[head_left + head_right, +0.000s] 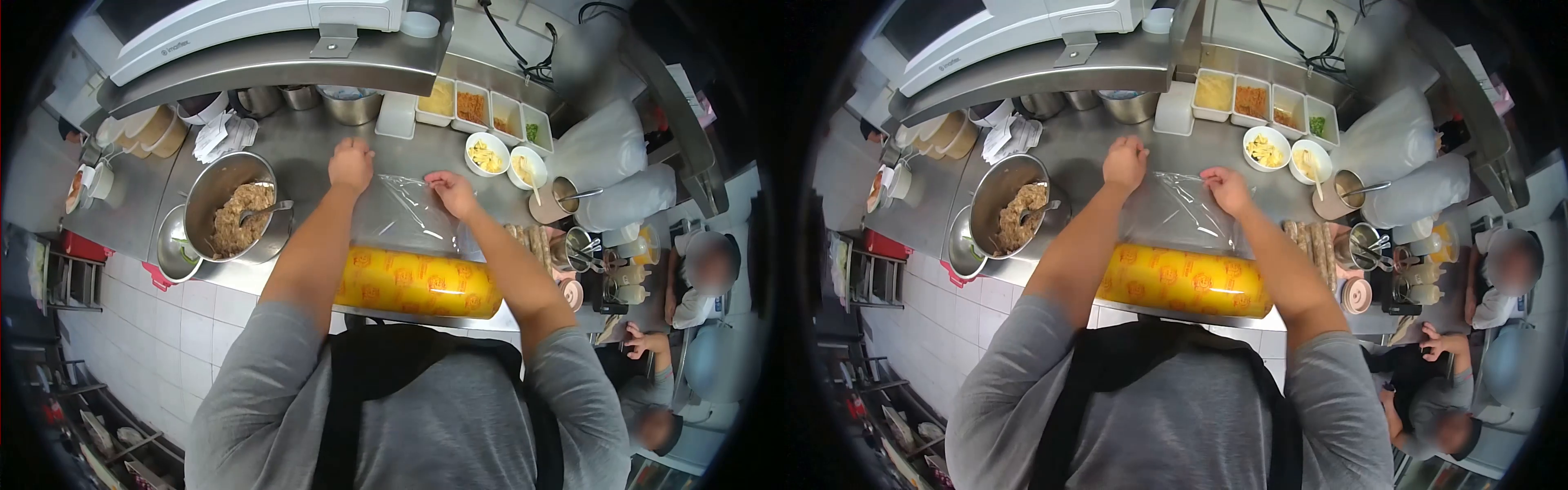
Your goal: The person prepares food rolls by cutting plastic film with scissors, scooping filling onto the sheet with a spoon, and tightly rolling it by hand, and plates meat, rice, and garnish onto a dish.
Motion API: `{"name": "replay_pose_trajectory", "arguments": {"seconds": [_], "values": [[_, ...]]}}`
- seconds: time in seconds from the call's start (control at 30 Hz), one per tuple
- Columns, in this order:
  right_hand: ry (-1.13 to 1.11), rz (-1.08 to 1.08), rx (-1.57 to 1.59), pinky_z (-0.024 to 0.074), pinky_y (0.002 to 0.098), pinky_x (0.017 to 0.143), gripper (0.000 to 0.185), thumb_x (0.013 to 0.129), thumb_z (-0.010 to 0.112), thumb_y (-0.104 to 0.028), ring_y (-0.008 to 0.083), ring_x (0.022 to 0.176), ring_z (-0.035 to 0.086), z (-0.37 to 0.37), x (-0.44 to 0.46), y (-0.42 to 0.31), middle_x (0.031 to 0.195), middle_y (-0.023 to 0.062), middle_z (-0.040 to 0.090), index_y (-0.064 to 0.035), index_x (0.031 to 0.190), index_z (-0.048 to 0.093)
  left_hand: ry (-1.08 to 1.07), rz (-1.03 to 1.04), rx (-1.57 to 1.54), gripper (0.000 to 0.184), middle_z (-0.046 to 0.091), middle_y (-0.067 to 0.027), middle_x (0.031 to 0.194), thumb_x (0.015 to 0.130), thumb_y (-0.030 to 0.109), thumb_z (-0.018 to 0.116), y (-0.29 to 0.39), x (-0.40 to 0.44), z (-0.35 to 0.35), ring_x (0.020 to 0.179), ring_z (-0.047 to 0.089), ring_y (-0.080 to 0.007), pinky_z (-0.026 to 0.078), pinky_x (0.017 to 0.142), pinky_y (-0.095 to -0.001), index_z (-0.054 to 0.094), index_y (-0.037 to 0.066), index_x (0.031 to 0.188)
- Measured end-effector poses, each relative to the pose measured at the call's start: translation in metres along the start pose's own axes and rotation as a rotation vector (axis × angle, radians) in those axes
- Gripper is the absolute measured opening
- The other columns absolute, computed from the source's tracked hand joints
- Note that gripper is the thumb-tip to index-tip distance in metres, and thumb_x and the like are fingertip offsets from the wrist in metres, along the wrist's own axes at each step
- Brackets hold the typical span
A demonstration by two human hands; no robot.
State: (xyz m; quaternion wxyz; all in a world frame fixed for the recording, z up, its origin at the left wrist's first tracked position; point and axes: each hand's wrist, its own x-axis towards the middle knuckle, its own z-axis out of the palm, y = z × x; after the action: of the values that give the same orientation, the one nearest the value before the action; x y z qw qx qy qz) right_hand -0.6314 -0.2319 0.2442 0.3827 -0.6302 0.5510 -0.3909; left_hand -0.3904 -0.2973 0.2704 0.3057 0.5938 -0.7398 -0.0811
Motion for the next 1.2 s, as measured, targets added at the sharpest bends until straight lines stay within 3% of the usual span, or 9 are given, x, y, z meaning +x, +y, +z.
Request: {"name": "replay_pose_trajectory", "arguments": {"seconds": [0.13,0.23,0.43,0.63,0.83,0.97,1.03,1.1,1.2], "values": [[-0.080,-0.486,-0.614,0.0378,0.0421,0.105,0.038,0.089,0.052,-0.009,0.0275,0.123,0.050,-0.006,-0.036,-0.006,0.133,0.0108,0.053,-0.0040,0.127,0.054,-0.329,0.379,-0.252,0.017,0.061,-0.0131,0.103,0.080,0.013,0.065,0.026,-0.031,-0.018,0.104,0.056,-0.0342,0.048,0.087,-0.0413,0.060,0.007,0.095],[-0.191,-0.406,-0.727,0.0250,0.0431,0.114,0.047,0.091,0.050,-0.015,0.0264,0.138,0.032,-0.010,-0.039,-0.003,0.148,0.0091,0.036,-0.0065,0.137,0.044,-0.641,0.556,-0.286,0.048,0.048,-0.0155,0.135,0.083,0.019,0.065,0.036,-0.074,-0.013,0.129,0.042,-0.0330,0.037,0.105,-0.0417,0.052,0.010,0.128],[-0.155,-0.411,-0.870,0.0216,0.0429,0.115,0.050,0.096,0.044,-0.024,0.0240,0.139,0.029,-0.012,-0.043,-0.006,0.151,0.0062,0.033,-0.0090,0.142,0.037,-0.914,0.523,0.158,0.075,0.006,-0.0083,0.158,0.089,0.040,0.056,0.050,-0.093,-0.040,0.146,0.003,-0.0268,0.007,0.115,-0.0511,0.018,0.018,0.150],[-0.216,-0.316,-0.865,0.0155,0.0442,0.116,0.058,0.095,0.045,-0.033,0.0239,0.143,0.020,-0.016,-0.048,-0.005,0.155,0.0085,0.023,-0.0081,0.146,0.030,-0.807,0.618,0.223,0.071,0.007,-0.0041,0.159,0.092,0.040,0.052,0.028,-0.051,-0.013,0.146,0.005,-0.0267,0.008,0.114,-0.0532,0.018,0.018,0.151],[-0.028,-0.026,-0.993,0.0111,0.0493,0.116,0.064,0.095,0.041,-0.045,0.0252,0.145,0.014,-0.021,-0.063,0.008,0.157,0.0081,0.015,-0.0125,0.149,0.024,-0.500,0.270,0.356,0.073,0.007,-0.0009,0.159,0.089,0.038,0.056,0.001,-0.047,-0.009,0.146,0.006,-0.0248,0.006,0.114,-0.0559,0.020,0.024,0.150],[-0.130,-0.131,-0.878,0.0085,0.0556,0.114,0.063,0.094,0.042,-0.046,0.0269,0.145,0.012,-0.025,-0.080,0.008,0.157,0.0075,0.015,-0.0186,0.148,0.027,-0.757,0.603,0.336,0.074,0.007,-0.0056,0.159,0.088,0.039,0.057,0.032,-0.048,-0.021,0.146,0.005,-0.0275,0.006,0.113,-0.0587,0.020,0.023,0.150],[-0.115,-0.153,-0.798,0.0089,0.0535,0.115,0.058,0.093,0.046,-0.040,0.0257,0.145,0.012,-0.025,-0.076,0.020,0.157,0.0064,0.016,-0.0181,0.146,0.033,-0.722,0.533,0.366,0.075,0.006,-0.0082,0.159,0.087,0.039,0.058,0.038,-0.049,-0.022,0.146,0.006,-0.0294,0.007,0.112,-0.0593,0.021,0.022,0.150],[0.018,-0.130,-0.699,0.0299,0.0480,0.109,0.045,0.092,0.051,-0.033,0.0296,0.134,0.037,-0.032,-0.076,0.020,0.144,0.0142,0.041,-0.0112,0.131,0.051,-0.699,0.551,0.362,0.075,0.007,-0.0102,0.158,0.086,0.035,0.061,0.034,-0.049,-0.022,0.146,0.006,-0.0309,0.008,0.112,-0.0586,0.024,0.019,0.149],[0.268,0.034,-0.314,0.0469,0.0441,0.087,0.030,0.090,0.055,-0.027,0.0352,0.104,0.059,-0.056,-0.125,-0.032,0.109,0.0186,0.063,-0.0039,0.108,0.062,-0.798,0.574,0.071,0.072,0.019,-0.0141,0.155,0.085,0.027,0.062,0.053,-0.055,-0.063,0.143,0.016,-0.0342,0.015,0.112,-0.0543,0.029,0.013,0.148]]}}
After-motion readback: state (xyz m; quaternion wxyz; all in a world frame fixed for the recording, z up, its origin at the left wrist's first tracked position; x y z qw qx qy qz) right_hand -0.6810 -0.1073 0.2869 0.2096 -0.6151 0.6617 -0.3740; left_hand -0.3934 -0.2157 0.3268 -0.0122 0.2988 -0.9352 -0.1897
